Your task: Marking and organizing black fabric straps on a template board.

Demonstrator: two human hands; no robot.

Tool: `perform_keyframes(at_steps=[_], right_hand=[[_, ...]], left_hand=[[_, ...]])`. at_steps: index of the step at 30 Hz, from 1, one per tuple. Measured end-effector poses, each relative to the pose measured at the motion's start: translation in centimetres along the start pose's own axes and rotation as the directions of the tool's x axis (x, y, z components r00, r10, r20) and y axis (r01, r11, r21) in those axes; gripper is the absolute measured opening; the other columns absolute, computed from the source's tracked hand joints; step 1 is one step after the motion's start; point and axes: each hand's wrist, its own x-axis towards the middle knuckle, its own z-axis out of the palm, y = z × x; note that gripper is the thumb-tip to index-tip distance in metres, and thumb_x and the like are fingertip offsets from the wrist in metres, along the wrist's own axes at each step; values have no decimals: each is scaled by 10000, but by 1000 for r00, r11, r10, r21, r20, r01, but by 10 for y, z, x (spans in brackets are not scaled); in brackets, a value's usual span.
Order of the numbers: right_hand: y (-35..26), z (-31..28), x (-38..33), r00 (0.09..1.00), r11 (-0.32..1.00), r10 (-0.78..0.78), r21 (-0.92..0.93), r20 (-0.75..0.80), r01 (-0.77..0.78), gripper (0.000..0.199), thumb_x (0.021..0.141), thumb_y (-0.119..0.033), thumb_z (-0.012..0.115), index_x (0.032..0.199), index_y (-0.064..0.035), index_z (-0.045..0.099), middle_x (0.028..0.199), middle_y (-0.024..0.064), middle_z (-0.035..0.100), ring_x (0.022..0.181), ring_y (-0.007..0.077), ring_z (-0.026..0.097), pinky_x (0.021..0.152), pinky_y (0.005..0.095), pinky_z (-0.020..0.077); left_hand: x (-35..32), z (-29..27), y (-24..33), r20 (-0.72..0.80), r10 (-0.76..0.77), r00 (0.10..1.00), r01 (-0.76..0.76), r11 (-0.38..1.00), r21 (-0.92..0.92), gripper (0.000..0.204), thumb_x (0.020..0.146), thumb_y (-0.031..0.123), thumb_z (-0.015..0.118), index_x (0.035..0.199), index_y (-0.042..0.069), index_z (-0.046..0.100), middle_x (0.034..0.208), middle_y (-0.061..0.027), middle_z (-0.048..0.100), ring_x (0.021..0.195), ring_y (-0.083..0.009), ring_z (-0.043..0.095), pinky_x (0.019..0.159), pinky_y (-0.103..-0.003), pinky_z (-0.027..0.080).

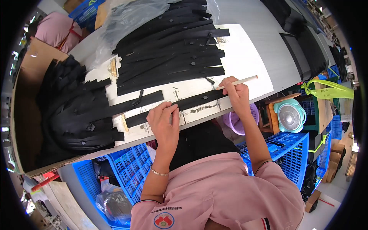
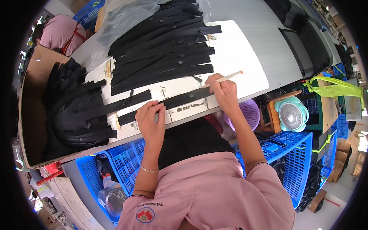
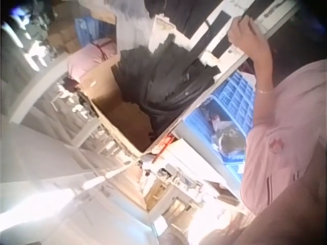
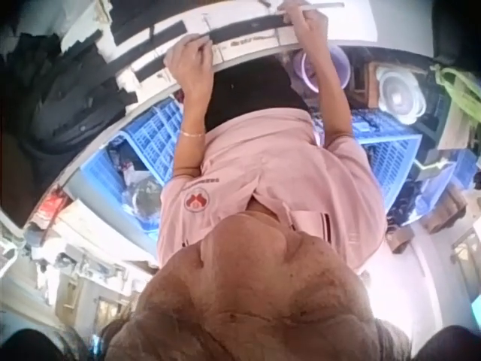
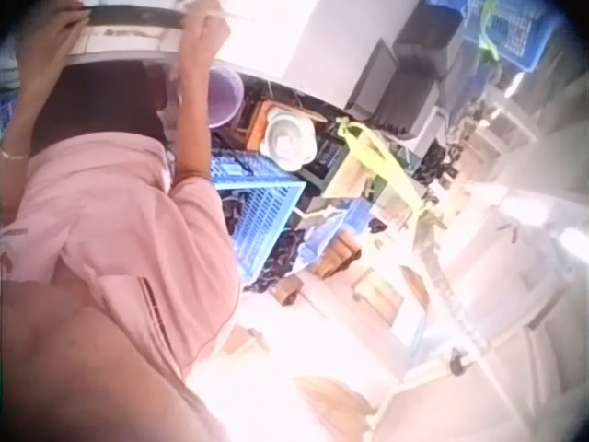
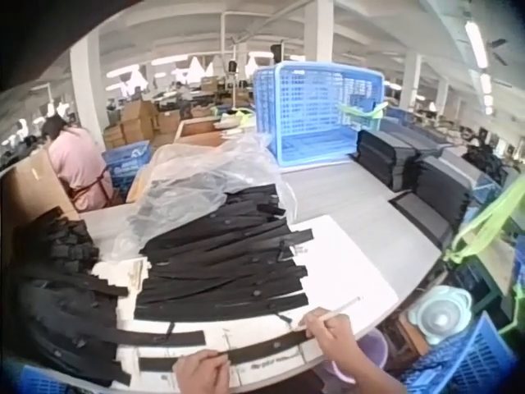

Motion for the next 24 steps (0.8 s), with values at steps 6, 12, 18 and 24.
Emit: perform_keyframes(at_steps=[6,12,18,24], right_hand=[[15,2,1,999,999,-32,15,-1,32,270,1043,-140,580,884,25,722,735,13,631,650,57,510,597,238,404],[15,2,2,999,998,-53,-42,13,53,252,1028,-153,599,898,21,727,659,4,619,593,49,493,547,249,407],[7,0,-1,1000,998,-27,-62,3,27,266,1033,-159,590,872,8,720,676,22,615,611,59,511,563,251,408],[8,-8,-3,996,995,-54,-78,70,60,269,1009,-167,598,831,3,706,654,35,616,596,87,547,565,271,426]], left_hand=[[14,28,40,67,114,991,-105,986,-133,140,848,93,786,986,77,771,1093,-36,705,1055,-243,615,965,-378,420],[23,67,50,119,185,975,-167,975,-146,129,834,93,788,960,71,766,1076,-20,696,1074,-240,593,980,-391,402],[21,73,51,118,172,978,-158,980,-122,116,830,83,789,944,71,767,1074,-20,696,1060,-243,593,977,-389,403],[21,74,51,103,169,980,-155,979,-129,111,829,83,791,937,75,767,1080,-19,702,1056,-244,600,979,-385,404]])
